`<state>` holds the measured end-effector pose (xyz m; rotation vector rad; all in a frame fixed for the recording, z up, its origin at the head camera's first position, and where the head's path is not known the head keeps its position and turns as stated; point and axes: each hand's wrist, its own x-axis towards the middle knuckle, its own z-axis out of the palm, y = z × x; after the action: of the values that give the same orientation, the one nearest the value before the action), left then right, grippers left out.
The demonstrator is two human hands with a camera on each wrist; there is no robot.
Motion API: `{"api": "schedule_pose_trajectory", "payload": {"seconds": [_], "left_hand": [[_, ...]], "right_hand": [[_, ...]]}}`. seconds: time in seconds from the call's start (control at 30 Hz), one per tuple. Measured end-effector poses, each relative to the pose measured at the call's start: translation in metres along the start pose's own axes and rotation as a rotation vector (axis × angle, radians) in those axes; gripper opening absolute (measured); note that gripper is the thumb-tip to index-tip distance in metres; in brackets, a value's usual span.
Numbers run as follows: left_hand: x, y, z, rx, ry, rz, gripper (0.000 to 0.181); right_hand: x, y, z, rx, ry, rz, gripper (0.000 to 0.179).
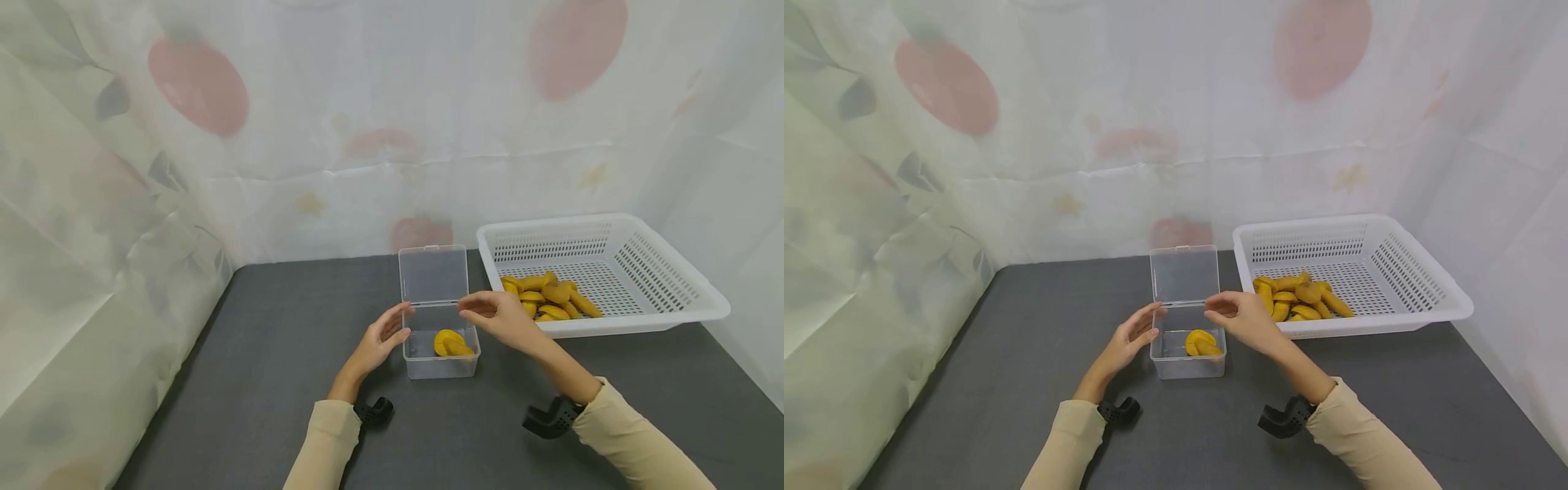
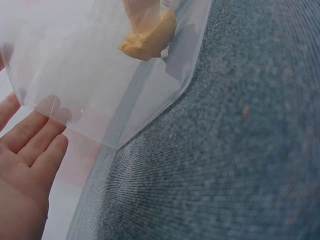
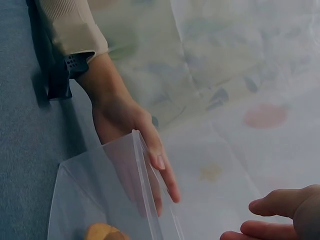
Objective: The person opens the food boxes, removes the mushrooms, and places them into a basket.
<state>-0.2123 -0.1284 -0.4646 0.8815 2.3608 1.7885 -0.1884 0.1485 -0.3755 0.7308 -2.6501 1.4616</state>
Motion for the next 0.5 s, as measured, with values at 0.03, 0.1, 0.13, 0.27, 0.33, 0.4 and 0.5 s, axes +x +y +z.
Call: {"api": "schedule_pose_trajectory", "payload": {"seconds": [0.03, 0.1, 0.13, 0.27, 0.33, 0.4, 0.5], "left_hand": [[0.000, 0.000, 0.000, -0.002, 0.000, -0.002, 0.053], [0.000, -0.001, 0.000, -0.002, 0.000, -0.003, 0.053], [0.000, -0.001, 0.000, -0.003, 0.001, -0.004, 0.053], [0.001, -0.002, -0.001, -0.006, 0.002, -0.001, 0.053], [0.001, -0.002, 0.000, -0.007, 0.003, 0.000, 0.052], [0.001, -0.002, 0.000, -0.010, 0.002, 0.002, 0.052], [0.001, -0.002, 0.000, -0.010, 0.003, 0.002, 0.052]], "right_hand": [[0.001, 0.000, 0.002, 0.001, -0.009, -0.003, 0.026], [0.004, 0.000, 0.007, -0.001, -0.025, -0.008, 0.026], [0.005, 0.000, 0.008, -0.007, -0.033, -0.008, 0.026], [0.010, -0.001, 0.016, -0.031, -0.091, 0.007, 0.028], [0.012, -0.001, 0.019, -0.054, -0.129, 0.017, 0.030], [0.015, -0.001, 0.023, -0.076, -0.169, 0.017, 0.032], [0.018, -0.001, 0.028, -0.098, -0.222, 0.021, 0.034]]}}
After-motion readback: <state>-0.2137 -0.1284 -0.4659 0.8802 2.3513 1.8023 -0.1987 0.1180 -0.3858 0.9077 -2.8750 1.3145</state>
